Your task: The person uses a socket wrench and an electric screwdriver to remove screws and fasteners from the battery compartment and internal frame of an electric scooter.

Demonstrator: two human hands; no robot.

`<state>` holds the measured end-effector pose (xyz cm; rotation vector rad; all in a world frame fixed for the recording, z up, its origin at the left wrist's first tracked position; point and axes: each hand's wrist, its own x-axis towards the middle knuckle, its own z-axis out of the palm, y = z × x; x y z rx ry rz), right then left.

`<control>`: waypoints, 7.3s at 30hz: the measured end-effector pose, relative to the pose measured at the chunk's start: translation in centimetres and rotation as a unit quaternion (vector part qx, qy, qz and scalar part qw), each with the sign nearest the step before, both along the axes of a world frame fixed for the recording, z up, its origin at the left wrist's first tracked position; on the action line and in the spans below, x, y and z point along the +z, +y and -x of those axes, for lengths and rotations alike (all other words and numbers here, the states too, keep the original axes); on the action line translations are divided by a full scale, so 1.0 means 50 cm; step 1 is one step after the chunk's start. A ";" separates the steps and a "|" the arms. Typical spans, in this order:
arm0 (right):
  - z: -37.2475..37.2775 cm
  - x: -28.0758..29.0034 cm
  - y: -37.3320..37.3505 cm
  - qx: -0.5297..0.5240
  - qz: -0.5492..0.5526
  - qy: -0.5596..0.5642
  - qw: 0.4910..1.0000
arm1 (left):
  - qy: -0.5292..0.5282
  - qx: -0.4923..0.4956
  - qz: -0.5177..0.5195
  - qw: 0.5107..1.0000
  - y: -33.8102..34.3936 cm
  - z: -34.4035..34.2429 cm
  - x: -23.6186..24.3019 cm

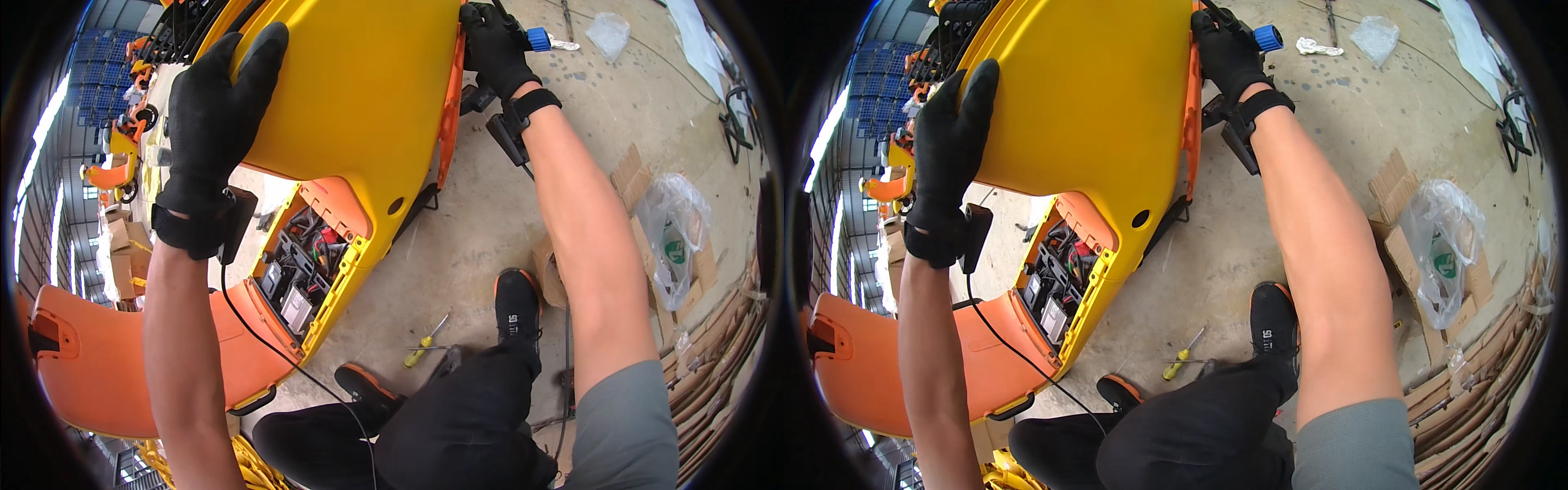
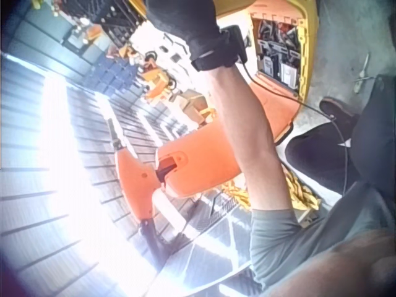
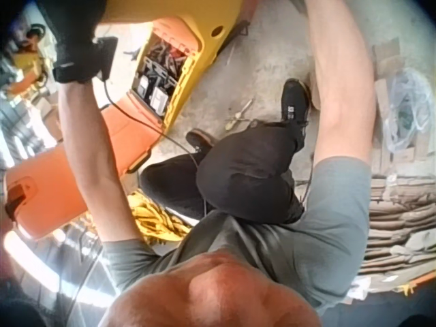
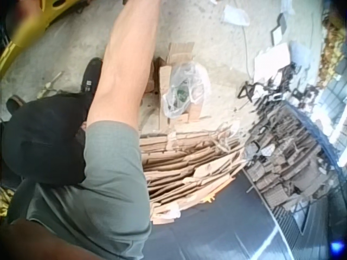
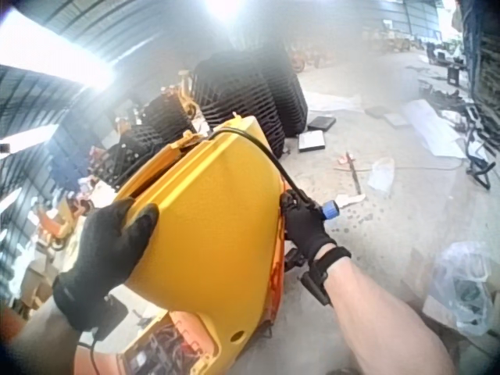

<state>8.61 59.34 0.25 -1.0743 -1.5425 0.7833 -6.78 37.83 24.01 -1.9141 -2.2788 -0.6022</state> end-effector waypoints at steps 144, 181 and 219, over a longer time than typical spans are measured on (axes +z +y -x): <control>-0.067 -0.213 -0.270 0.478 0.262 -0.042 0.837 | 0.053 0.138 0.057 0.987 0.026 0.130 0.023; -0.012 -0.083 -0.187 0.154 0.036 0.115 0.981 | 0.056 0.149 0.063 0.985 0.024 0.100 0.015; 0.074 -0.104 -0.139 0.224 0.157 0.304 0.912 | 0.028 0.150 0.057 0.987 0.023 0.103 0.011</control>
